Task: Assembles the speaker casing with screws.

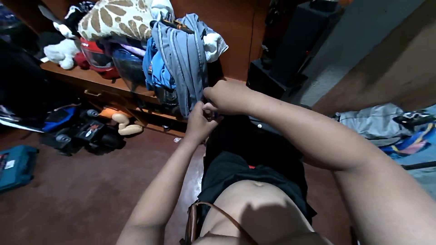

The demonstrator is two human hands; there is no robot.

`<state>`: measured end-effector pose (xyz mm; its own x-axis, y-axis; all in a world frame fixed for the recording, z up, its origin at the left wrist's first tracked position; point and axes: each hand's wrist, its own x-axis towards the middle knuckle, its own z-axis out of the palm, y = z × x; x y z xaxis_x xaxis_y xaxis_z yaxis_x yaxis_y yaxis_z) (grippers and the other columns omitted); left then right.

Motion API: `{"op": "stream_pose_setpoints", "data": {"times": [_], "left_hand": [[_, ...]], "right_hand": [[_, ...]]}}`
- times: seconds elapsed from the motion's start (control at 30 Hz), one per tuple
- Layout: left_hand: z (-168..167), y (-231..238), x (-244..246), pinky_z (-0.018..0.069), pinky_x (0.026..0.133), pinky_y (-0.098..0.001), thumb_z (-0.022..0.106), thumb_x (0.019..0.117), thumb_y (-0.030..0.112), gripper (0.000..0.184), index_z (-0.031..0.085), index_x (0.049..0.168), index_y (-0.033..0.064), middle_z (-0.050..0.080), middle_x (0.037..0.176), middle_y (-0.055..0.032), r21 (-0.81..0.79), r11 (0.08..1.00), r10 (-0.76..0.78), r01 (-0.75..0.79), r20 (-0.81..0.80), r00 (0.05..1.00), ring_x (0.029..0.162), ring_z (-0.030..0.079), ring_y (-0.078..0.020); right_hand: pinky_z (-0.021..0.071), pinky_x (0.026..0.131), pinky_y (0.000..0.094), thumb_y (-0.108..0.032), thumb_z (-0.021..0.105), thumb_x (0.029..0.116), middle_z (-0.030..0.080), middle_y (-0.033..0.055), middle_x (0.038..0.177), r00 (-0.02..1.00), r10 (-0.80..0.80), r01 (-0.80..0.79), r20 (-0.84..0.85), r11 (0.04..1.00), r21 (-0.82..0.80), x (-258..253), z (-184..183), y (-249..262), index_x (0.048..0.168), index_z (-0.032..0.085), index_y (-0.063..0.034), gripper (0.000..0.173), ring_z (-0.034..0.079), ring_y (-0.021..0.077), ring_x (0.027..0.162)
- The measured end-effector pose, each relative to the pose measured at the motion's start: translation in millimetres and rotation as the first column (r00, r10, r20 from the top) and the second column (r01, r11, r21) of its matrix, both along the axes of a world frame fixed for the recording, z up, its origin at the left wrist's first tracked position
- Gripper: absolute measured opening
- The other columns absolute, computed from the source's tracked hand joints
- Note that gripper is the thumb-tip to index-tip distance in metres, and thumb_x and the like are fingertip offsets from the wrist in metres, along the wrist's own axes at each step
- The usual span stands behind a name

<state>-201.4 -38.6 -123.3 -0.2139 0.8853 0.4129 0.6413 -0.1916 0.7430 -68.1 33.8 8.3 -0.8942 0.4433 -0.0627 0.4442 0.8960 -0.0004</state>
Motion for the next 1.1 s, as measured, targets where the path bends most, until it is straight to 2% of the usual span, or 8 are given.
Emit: {"op": "stream_pose_setpoints", "data": {"times": [0.13,0.23,0.33,0.5,0.67,0.73,0.97,1.1], "left_hand": [[8.6,-5.0,-21.4,0.059,0.095,-0.0337,0.074,0.0874,0.008,0.051,0.056,0.135,0.0048,0.069,0.118,-0.007,-0.05,0.944,-0.308,0.328,0.229,0.923,0.106,0.069,-0.0117],[15.8,-4.1,-27.9,0.0609,0.092,-0.0336,0.067,0.0928,0.002,0.029,0.066,0.121,0.002,0.074,0.11,-0.0056,-0.026,0.903,-0.41,0.429,0.245,0.879,0.099,0.072,-0.011],[10.1,-0.4,-23.8,0.0625,0.089,-0.0335,0.075,0.0864,-0.001,0.032,0.067,0.117,0.0008,0.075,0.106,-0.006,0.019,0.937,-0.343,0.349,0.241,0.908,0.095,0.074,-0.0118],[1.8,-3.5,2.3,0.0568,0.076,-0.0349,0.086,0.0776,0.011,0.042,0.055,0.104,0.0009,0.065,0.09,-0.009,0.051,0.999,-0.025,0.02,0.103,0.994,0.081,0.065,-0.0133],[16.0,-14.5,-11.8,0.0598,0.093,-0.0359,0.077,0.0894,0.009,0.05,0.056,0.134,0.0061,0.069,0.118,-0.0076,-0.069,0.958,-0.26,0.279,0.205,0.944,0.104,0.069,-0.013],[17.1,-13.5,-13.9,0.0603,0.091,-0.0366,0.069,0.0948,0.005,0.032,0.063,0.126,0.0033,0.073,0.112,-0.0073,-0.082,0.942,-0.307,0.326,0.188,0.933,0.099,0.071,-0.0125],[1.1,0.0,6.9,0.0598,0.078,-0.0448,0.085,0.0835,0.014,0.038,0.06,0.109,0.0007,0.065,0.096,-0.0127,0.027,1.0,0.01,-0.01,-0.005,1.0,0.084,0.068,-0.022],[10.2,-0.7,6.3,0.0595,0.088,-0.049,0.088,0.0815,0.024,0.05,0.063,0.118,0.0019,0.071,0.105,-0.0124,-0.054,0.999,-0.01,0.009,-0.019,1.0,0.096,0.071,-0.0231]], "right_hand": [[0.0547,0.091,0.0487,-0.024,0.061,0.1035,0.07,0.0104,0.103,0.944,0.323,-0.325,-0.068,0.946,-0.019,5.7,-7.5,20.5,0.113,0.068,-0.0083,0.02,0.069,0.0274,0.101],[0.0524,0.097,0.0435,-0.014,0.066,0.0994,0.068,0.0119,0.106,0.891,0.445,-0.45,-0.094,0.892,-0.047,6.7,-7.9,28.1,0.111,0.07,-0.0058,0.015,0.066,0.0263,0.104],[0.0541,0.093,0.0432,-0.013,0.065,0.099,0.063,0.0123,0.113,0.928,0.37,-0.372,-0.054,0.927,-0.046,8.8,-3.2,19.1,0.118,0.067,-0.0079,0.019,0.065,0.0266,0.104],[0.0552,0.07,0.0564,-0.046,0.057,0.104,0.066,0.0129,0.093,0.999,-0.01,0.011,-0.04,1.0,0.026,4.9,0.2,-4.7,0.117,0.061,-0.0089,0.04,0.069,0.0345,0.087],[0.0559,0.089,0.0488,-0.021,0.065,0.1008,0.069,0.0114,0.103,0.947,0.303,-0.307,-0.107,0.951,-0.025,10.2,-4.5,16.4,0.114,0.066,-0.0062,0.02,0.069,0.0278,0.099],[0.0539,0.097,0.0441,-0.013,0.068,0.0981,0.069,0.0116,0.109,0.912,0.391,-0.4,-0.125,0.915,-0.055,11.7,-3.5,22.2,0.117,0.068,-0.0053,0.02,0.068,0.0251,0.105],[0.0551,0.066,0.0569,-0.048,0.061,0.1002,0.067,0.0102,0.092,1.0,-0.015,0.012,0.026,0.994,0.109,4.3,5.4,-8.3,0.124,0.055,-0.0134,0.042,0.07,0.0342,0.085],[0.0574,0.071,0.0558,-0.027,0.057,0.105,0.067,0.0101,0.094,0.995,0.098,-0.097,-0.02,0.994,0.054,5.1,-1.8,-1.3,0.121,0.059,-0.013,0.021,0.07,0.0325,0.087]]}}
